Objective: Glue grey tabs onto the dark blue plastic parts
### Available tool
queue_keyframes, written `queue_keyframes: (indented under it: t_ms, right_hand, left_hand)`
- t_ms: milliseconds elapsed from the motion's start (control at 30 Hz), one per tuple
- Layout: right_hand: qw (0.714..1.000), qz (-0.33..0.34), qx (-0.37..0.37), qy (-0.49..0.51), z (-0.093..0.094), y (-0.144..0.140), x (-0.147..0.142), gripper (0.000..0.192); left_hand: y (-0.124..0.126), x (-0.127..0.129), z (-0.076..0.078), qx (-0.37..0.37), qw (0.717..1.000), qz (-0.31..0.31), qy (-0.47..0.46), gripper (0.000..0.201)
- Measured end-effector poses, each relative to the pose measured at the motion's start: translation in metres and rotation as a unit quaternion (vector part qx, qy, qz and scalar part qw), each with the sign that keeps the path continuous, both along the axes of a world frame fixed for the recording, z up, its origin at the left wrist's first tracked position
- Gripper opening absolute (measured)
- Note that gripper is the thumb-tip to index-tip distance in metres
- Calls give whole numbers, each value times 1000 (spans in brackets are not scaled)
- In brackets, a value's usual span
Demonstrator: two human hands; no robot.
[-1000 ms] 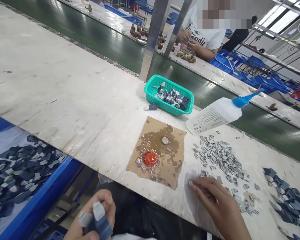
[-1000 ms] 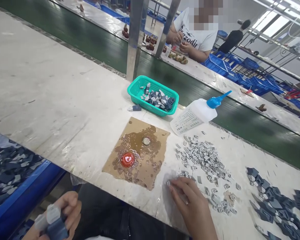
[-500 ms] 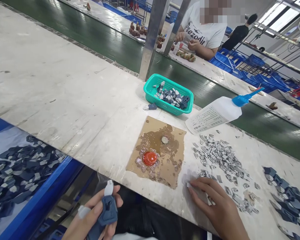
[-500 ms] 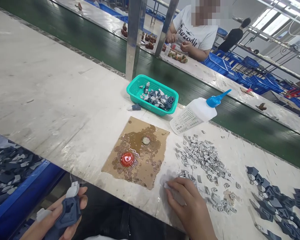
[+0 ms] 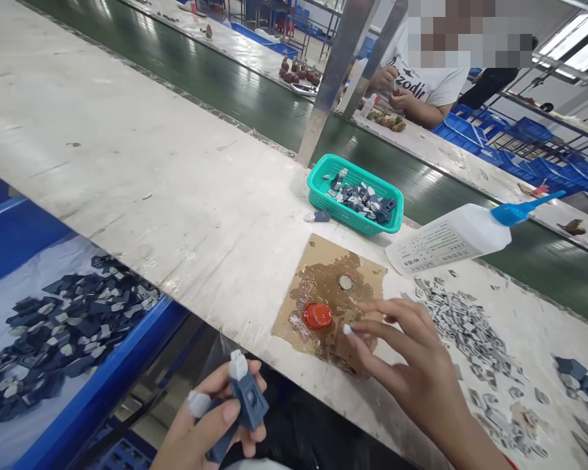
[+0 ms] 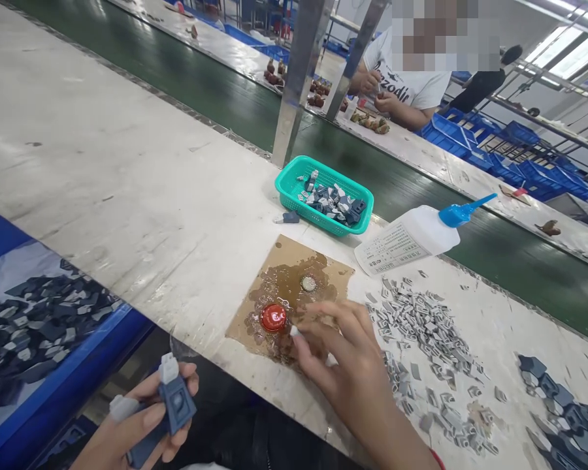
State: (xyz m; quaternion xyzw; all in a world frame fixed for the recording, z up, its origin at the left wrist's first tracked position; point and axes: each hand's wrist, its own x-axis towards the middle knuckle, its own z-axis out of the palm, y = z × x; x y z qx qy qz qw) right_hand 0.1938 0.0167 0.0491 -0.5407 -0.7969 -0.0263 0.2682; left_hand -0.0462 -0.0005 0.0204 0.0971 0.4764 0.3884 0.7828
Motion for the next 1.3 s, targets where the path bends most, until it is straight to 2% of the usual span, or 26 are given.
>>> queue_keyframes:
  t_ms: [133, 233, 300, 667, 867, 1033, 1167, 1300]
  right_hand:
    - [999, 33, -23, -19, -2, 26, -15, 5]
    - [998, 46, -29, -38, -3, 31, -18, 5]
    - [997, 56, -32, -52, -2, 31, -19, 5]
    - [993, 68, -44, -81, 1, 31, -20, 6]
    - [994, 64, -39, -79, 3, 29, -20, 6]
    - [997, 31, 4, -64, 4, 30, -19, 5]
    - [998, 17, 13, -53, 6, 26, -20, 5]
    - [1000, -13, 9, 23, 15, 9, -33, 8]
  left_hand:
    - [1, 3, -1, 14, 999, 28, -15, 25]
    - [1, 4, 3, 0, 998, 63, 14, 28]
    - [0, 2, 4, -8, 997, 65, 28, 28]
    - [0, 0, 2, 8, 998, 31, 60, 34]
    - [-2, 5, -7, 36, 997, 36, 54, 32]
    - [0, 11, -14, 81, 994, 7, 68, 31]
    - [3, 17, -11, 119, 990, -10, 78, 27]
    - [4, 24, 0, 167, 973, -24, 158, 18]
